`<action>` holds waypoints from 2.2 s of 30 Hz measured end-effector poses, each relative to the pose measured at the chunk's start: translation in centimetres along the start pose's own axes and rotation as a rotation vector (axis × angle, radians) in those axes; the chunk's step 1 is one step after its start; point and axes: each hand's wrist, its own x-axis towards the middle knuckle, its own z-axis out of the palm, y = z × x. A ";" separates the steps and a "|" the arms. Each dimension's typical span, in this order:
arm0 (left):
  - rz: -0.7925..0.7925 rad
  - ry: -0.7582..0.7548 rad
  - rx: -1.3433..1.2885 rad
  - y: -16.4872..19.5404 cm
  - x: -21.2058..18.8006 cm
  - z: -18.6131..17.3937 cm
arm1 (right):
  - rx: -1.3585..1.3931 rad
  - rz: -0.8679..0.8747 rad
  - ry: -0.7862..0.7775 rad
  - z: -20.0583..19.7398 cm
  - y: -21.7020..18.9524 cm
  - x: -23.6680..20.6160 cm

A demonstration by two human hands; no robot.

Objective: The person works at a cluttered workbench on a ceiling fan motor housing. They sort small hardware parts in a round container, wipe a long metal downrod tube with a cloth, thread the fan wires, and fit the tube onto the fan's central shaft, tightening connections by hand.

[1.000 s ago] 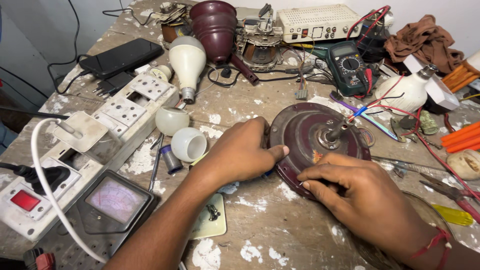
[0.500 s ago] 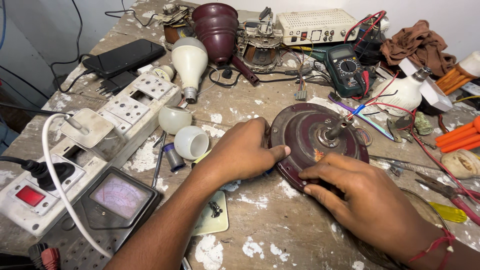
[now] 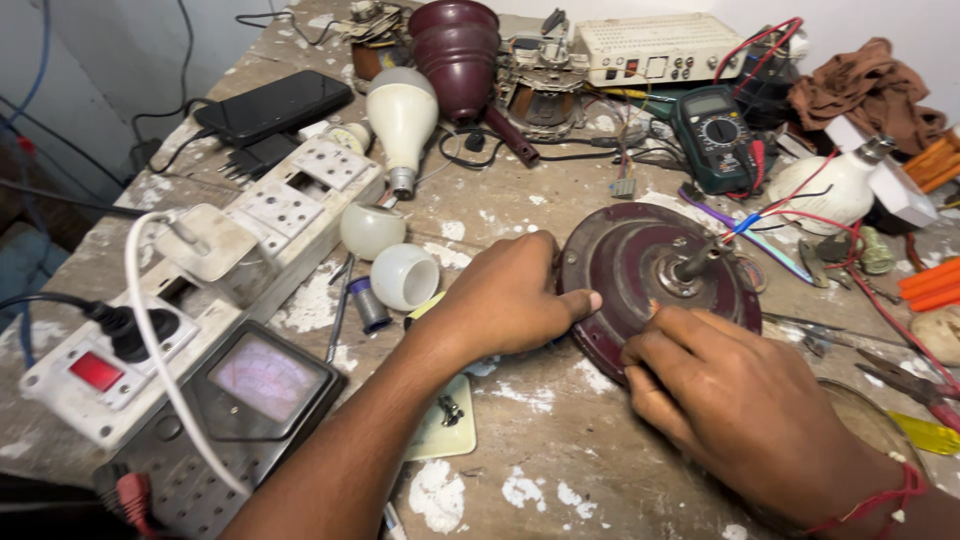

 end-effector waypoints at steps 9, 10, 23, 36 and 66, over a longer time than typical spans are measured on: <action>-0.039 -0.077 0.025 -0.8 -1.2 -1.3 | 0.122 0.132 -0.026 -1.8 -1.6 0.4; 0.004 0.001 -0.005 -1.0 -1.3 -1.6 | 0.226 0.113 -0.005 -1.9 -2.2 0.3; -0.024 0.437 -0.431 -2.9 -1.5 -3.8 | 0.665 0.051 -0.106 3.6 -14.3 4.7; -0.039 0.431 -0.365 -4.3 -0.6 -3.1 | 0.596 0.123 -0.168 4.9 -13.2 6.0; -0.068 0.263 -0.803 -3.3 0.6 -2.5 | 0.541 0.289 -0.238 2.7 -12.8 4.6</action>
